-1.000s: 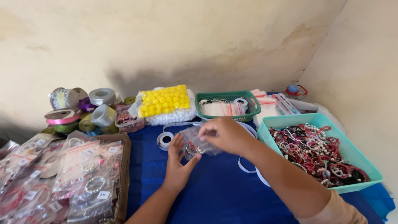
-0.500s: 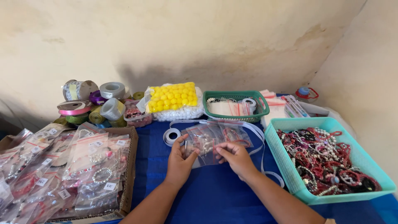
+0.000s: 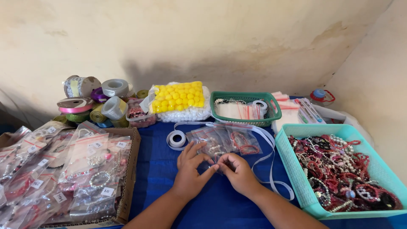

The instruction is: Sorting various bracelets and placing them into individual plastic packaging bags.

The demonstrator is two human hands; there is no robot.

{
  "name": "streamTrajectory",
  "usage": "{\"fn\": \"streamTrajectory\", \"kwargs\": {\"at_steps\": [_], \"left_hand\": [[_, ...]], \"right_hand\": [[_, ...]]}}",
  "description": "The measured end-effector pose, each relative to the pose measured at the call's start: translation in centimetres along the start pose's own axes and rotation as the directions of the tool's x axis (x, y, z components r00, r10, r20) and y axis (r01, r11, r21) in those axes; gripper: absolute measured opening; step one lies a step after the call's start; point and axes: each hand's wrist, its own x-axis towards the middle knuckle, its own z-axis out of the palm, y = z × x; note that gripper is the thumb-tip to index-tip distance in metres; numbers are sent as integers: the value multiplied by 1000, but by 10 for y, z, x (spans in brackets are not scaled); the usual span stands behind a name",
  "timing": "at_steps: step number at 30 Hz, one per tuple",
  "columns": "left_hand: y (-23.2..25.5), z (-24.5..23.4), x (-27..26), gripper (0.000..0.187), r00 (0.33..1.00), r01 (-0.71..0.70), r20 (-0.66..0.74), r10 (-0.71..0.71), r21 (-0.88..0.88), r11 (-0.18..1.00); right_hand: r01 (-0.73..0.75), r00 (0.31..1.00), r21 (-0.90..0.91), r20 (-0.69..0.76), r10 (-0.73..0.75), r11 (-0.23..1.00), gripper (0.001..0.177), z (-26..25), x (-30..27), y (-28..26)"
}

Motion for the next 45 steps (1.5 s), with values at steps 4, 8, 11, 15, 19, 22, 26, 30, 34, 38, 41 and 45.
{"fn": "streamTrajectory", "kwargs": {"at_steps": [4, 8, 11, 15, 19, 22, 26, 30, 34, 38, 41, 45], "left_hand": [[-3, 2, 0, 19, 1000, -22, 16, 22, 28, 999], [-5, 3, 0, 18, 999, 10, 38, -11, 16, 1000], [-10, 6, -1, 14, 1000, 9, 23, -9, -1, 1000], [-17, 10, -2, 13, 1000, -5, -5, 5, -58, 998], [-12, 7, -1, 12, 1000, -26, 4, 26, -60, 998], [-8, 5, 0, 11, 1000, -10, 16, 10, -58, 998], [-3, 3, 1, 10, 999, -18, 41, 19, -38, 999], [-3, 4, 1, 10, 998, -41, 50, 42, -12, 999], [-3, 3, 1, 10, 998, -41, 53, 41, 0, 999], [-3, 2, 1, 10, 996, -72, 61, 71, 7, 997], [-4, 2, 2, 10, 994, -89, 66, 87, 15, 996], [-3, 3, 0, 9, 987, -146, 74, 145, 4, 989]], "right_hand": [[183, 983, -276, 17, -185, 944, 10, 6, -7, -26], [262, 964, -322, 42, -263, 910, 10, 7, -8, -27], [202, 979, -287, 31, -202, 936, 9, 6, -6, -25], [180, 984, -218, 52, -173, 959, 8, 4, -5, -22], [157, 988, -188, 30, -154, 969, 6, 5, -6, -27], [195, 981, -182, 36, -192, 964, 7, 4, -5, -26], [164, 986, -160, 42, -159, 973, 7, 3, -5, -26], [114, 993, -54, 49, -112, 992, 7, 2, -6, -17], [16, 999, 71, 45, -19, 997, 4, 2, -5, -14], [71, 997, 2, 19, -71, 997, 4, 6, -7, -16], [75, 997, -8, 12, -75, 997, 6, 9, -8, -16], [93, 989, 18, -113, -91, 996, 4, 4, 1, -6]]}}
